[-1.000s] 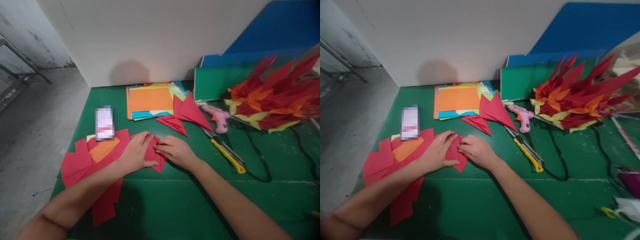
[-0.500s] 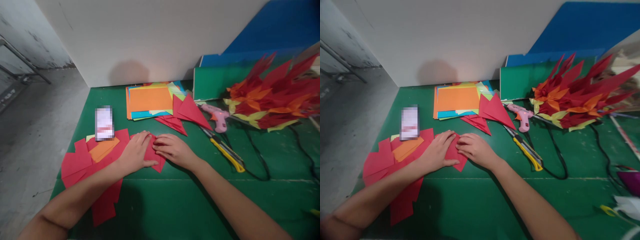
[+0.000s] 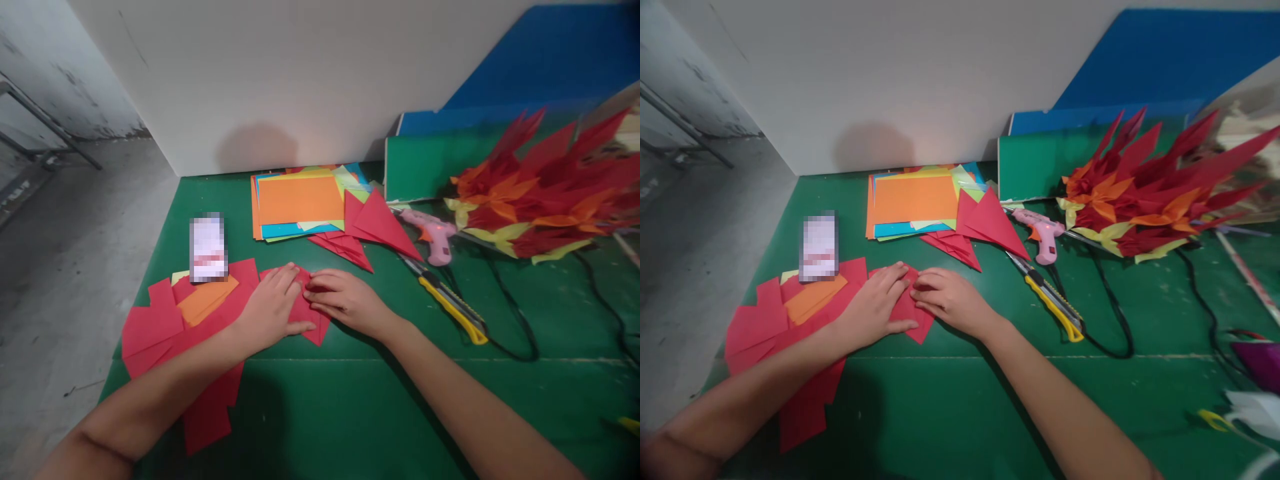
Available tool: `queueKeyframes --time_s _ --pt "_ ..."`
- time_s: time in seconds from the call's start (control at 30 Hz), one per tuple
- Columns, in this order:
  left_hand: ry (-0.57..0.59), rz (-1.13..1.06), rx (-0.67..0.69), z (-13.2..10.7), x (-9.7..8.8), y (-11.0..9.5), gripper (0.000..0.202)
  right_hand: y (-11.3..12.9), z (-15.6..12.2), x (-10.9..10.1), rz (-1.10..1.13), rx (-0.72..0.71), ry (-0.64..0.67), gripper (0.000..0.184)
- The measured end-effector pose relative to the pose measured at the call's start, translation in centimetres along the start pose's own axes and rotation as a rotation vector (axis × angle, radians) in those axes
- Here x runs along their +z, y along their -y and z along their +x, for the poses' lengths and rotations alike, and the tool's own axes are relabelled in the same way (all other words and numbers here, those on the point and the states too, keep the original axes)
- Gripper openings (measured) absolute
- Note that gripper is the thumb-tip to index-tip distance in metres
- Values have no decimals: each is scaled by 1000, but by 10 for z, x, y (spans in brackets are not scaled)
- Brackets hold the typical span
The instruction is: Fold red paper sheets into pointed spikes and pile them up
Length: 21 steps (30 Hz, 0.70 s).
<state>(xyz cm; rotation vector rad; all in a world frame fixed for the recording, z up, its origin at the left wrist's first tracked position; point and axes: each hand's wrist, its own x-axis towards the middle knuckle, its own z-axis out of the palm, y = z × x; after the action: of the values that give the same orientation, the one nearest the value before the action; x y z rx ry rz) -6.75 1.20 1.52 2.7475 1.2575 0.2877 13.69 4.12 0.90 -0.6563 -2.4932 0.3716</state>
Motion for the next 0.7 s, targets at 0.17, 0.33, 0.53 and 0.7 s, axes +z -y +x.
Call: queueKeyframes --time_s 0.17,0.33,0.53,0.7 --pt "31 68 29 -1 1 -3 68 0 1 -1 -9 -10 8 20" --pt "17 22 8 -2 1 -3 64 1 1 -3 -15 -14 -1 20" --pt "44 13 11 -2 0 -3 63 3 1 -3 28 26 -21 17" --pt "78 38 25 -1 -3 -5 59 1 -2 -2 76 104 -74 19"
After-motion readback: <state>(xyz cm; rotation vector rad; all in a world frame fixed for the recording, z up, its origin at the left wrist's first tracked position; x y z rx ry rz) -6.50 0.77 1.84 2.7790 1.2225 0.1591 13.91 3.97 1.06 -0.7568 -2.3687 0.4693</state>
